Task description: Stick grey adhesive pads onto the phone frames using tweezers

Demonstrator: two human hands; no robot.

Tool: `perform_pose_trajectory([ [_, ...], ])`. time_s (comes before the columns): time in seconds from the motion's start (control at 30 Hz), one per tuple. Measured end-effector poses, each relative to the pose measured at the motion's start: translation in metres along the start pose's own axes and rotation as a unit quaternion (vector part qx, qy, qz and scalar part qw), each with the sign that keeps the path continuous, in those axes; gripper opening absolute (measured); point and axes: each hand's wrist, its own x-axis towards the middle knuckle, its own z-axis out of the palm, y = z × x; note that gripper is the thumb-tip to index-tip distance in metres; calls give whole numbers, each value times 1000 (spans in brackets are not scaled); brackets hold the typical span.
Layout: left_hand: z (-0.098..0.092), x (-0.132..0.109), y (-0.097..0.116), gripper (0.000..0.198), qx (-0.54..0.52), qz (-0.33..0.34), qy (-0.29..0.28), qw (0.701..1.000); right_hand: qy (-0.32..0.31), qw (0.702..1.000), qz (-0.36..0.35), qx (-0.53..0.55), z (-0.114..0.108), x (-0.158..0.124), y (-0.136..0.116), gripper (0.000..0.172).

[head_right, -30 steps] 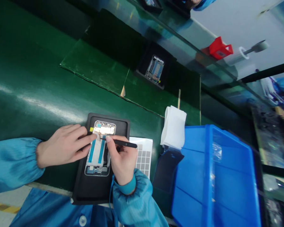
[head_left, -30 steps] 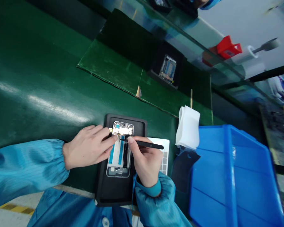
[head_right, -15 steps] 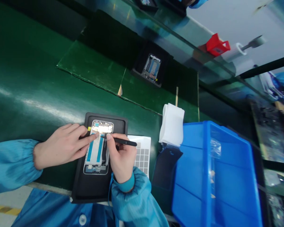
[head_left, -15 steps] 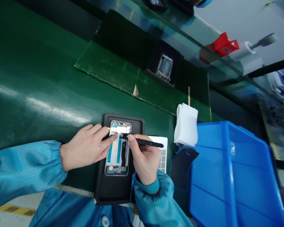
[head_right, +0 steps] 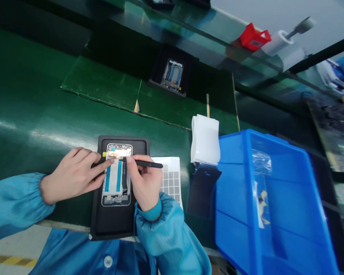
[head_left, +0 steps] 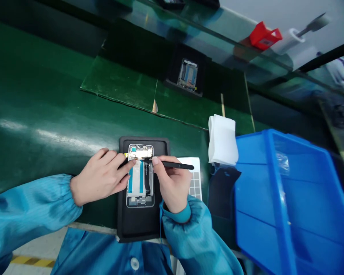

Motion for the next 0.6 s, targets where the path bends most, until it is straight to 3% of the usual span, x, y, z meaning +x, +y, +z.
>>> perform_pose_trajectory([
  [0.13, 0, 0, -4, 28, -35, 48, -8, 998, -2, 1000, -8, 5, 0, 1, 3, 14],
  [0.23, 4, 0, -4, 26, -52, 38, 26, 998, -5, 1000, -11, 11, 0, 1, 5, 15],
  [0.4, 11, -1, -8, 19, -68, -66, 109, 990, -9, 999, 3, 37, 3, 2, 8, 19],
  [0.5, 13, 0, -12, 37, -24, -136, 52, 989, -8, 999, 4, 51, 4, 4, 10, 21],
  [0.6, 13, 2, -11, 39, -6, -185, -32, 982, -9, 997, 0, 76, 6, 7, 11, 22],
])
